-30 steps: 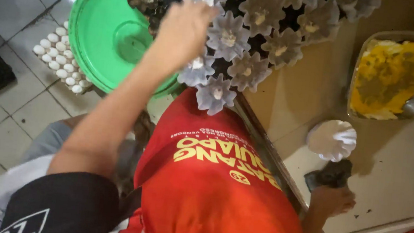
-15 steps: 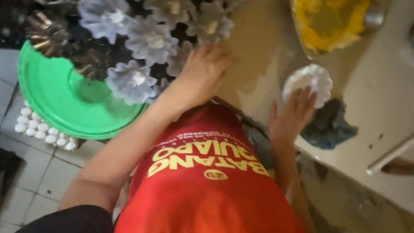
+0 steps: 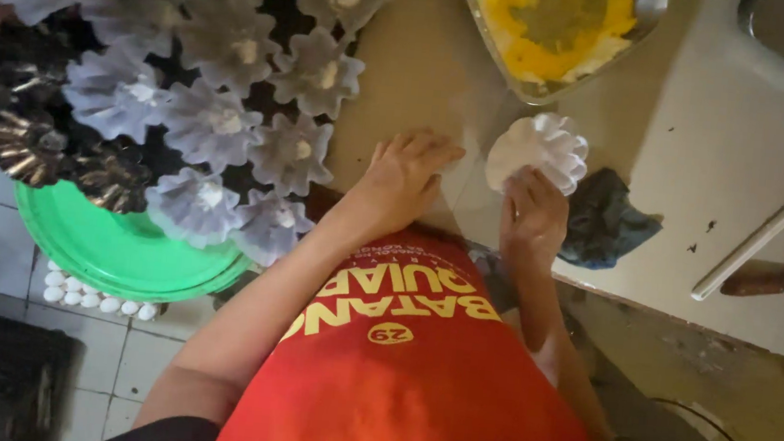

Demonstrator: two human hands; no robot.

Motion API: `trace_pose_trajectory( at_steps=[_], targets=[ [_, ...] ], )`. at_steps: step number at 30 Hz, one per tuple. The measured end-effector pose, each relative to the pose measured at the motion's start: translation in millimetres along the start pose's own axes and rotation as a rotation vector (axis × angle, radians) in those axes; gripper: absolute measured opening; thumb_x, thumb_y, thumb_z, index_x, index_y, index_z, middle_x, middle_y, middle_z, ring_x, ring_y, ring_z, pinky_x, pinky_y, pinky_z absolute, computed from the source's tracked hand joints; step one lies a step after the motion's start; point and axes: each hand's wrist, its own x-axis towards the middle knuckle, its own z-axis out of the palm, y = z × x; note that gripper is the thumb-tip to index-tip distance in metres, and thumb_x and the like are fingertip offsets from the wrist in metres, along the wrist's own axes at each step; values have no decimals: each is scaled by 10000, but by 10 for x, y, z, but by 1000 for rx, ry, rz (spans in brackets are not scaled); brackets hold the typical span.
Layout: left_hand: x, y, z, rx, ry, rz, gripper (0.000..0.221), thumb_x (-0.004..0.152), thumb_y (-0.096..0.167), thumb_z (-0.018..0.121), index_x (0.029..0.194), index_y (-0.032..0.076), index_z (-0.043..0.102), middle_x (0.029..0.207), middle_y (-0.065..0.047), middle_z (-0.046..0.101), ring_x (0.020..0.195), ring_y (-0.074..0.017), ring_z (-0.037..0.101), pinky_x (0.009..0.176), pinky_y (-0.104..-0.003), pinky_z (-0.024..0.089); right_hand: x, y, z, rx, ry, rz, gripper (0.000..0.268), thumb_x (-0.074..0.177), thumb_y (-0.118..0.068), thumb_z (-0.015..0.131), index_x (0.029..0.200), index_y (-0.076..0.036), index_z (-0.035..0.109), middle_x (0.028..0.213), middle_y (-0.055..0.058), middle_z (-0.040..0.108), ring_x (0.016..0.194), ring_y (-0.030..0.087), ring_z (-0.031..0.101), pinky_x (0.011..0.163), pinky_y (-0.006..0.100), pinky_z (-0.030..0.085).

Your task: Placing paper liners into metal baking molds in a rapid, repetitive manner

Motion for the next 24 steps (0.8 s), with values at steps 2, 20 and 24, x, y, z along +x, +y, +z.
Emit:
trace_pose_trajectory(
  at_steps=[2,20,24],
  targets=[
    [152,-19,142,42,3,3,412,844,101,638,1246,189,664,1213,-110,613,1173,-419,541,912,-606,454,-41,181,101,157,-6,0,110,903,-160,721,797,-134,708,903,31,717,852,283,693,759,351,521],
    [1055,50,194,-232,253,-124,663,854,-49,527,1473,-18,292,1471,-314,398,1343,-506,412,1094,-581,368,1840,368,-1464,434,490,60,249,1091,-71,571,1223,136,532,1139,334,643,1003,512,720,819,532,658],
    [1239,56,279,-322,247,-260,658,924,90,512,1506,-8,222,1480,-266,361,1317,-480,398,1043,-582,353,2103,497,-296,1036,322,55,482,1129,-414,196,1336,-143,537,1426,52,511,1443,230,413,1298,443,296]
  ],
)
